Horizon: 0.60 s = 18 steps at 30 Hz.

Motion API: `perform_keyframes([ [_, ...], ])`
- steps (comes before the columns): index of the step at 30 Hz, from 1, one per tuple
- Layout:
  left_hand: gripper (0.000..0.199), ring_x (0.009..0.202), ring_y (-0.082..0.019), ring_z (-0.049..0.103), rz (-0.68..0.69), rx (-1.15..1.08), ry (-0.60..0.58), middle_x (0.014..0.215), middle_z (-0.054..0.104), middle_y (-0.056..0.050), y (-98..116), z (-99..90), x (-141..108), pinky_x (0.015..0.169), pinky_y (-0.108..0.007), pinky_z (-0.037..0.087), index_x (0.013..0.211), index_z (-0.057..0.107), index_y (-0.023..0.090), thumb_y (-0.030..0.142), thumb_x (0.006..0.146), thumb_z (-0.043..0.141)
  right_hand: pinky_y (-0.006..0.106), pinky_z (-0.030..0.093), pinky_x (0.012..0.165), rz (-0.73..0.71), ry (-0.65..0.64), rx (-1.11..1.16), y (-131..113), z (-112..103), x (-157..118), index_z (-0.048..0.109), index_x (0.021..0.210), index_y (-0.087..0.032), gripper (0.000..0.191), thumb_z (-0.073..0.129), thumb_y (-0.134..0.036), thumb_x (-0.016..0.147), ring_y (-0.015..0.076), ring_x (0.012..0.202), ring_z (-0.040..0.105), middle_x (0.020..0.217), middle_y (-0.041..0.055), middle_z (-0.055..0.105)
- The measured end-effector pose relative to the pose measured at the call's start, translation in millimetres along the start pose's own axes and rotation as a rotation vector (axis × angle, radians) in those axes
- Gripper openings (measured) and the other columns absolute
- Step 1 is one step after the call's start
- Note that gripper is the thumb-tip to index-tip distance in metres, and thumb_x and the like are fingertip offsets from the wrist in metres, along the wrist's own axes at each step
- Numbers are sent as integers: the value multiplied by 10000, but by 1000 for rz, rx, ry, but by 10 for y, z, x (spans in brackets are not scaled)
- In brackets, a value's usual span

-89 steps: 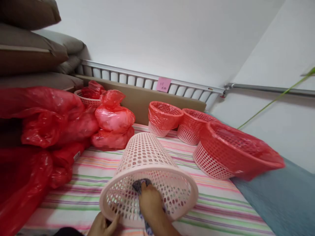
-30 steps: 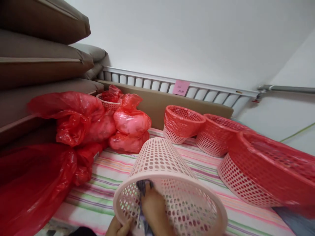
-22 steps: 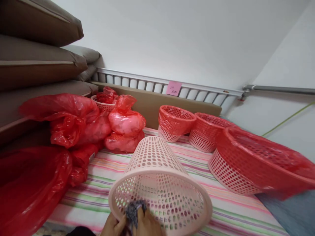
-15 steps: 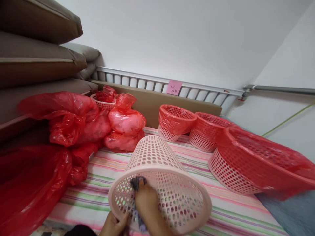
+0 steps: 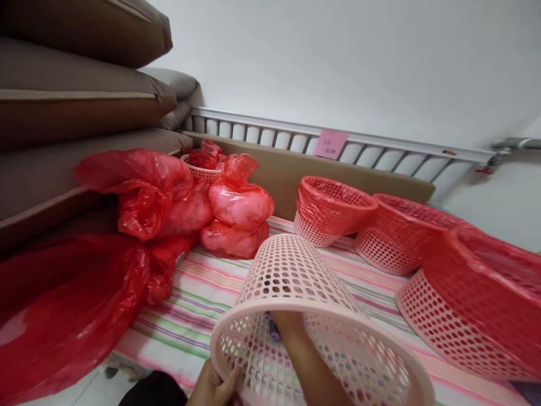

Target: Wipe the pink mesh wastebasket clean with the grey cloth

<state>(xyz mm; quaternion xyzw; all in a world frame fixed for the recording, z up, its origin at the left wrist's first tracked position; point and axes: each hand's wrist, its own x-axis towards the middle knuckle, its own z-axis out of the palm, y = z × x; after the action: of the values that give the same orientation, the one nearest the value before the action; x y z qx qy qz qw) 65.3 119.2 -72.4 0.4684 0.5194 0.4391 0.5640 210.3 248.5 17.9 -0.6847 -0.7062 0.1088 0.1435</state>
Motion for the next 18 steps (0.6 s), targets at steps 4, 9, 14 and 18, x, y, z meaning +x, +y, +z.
perform_keyframes([
  [4,693,329,-111,490,-6,0,21,370,550,-42,9,0,-7,327,-184,315,549,610,124,776,665,410,373,460,797,58,-85,-239,-61,109,-513,572,1160,-146,373,374,-313,891,275,940,618,1016,145,650],
  [9,668,329,-120,490,-89,-59,-39,367,549,-40,93,31,-45,352,-203,355,506,575,136,770,656,427,333,481,730,8,-150,-339,-136,288,-1333,515,1237,-164,430,413,-250,828,268,895,632,1022,151,646],
  [14,585,340,-122,469,34,10,38,364,534,-18,141,-106,-31,363,-211,344,521,573,144,695,694,480,338,477,734,-26,-129,-346,-46,177,-1226,566,1152,-187,387,435,-209,789,262,874,634,990,129,653],
  [18,399,532,-152,559,171,77,197,567,651,-40,215,-317,-31,484,-208,423,568,620,144,517,707,600,362,469,767,70,-47,-312,33,44,-564,558,1165,-147,376,393,-237,839,266,898,631,985,141,656],
])
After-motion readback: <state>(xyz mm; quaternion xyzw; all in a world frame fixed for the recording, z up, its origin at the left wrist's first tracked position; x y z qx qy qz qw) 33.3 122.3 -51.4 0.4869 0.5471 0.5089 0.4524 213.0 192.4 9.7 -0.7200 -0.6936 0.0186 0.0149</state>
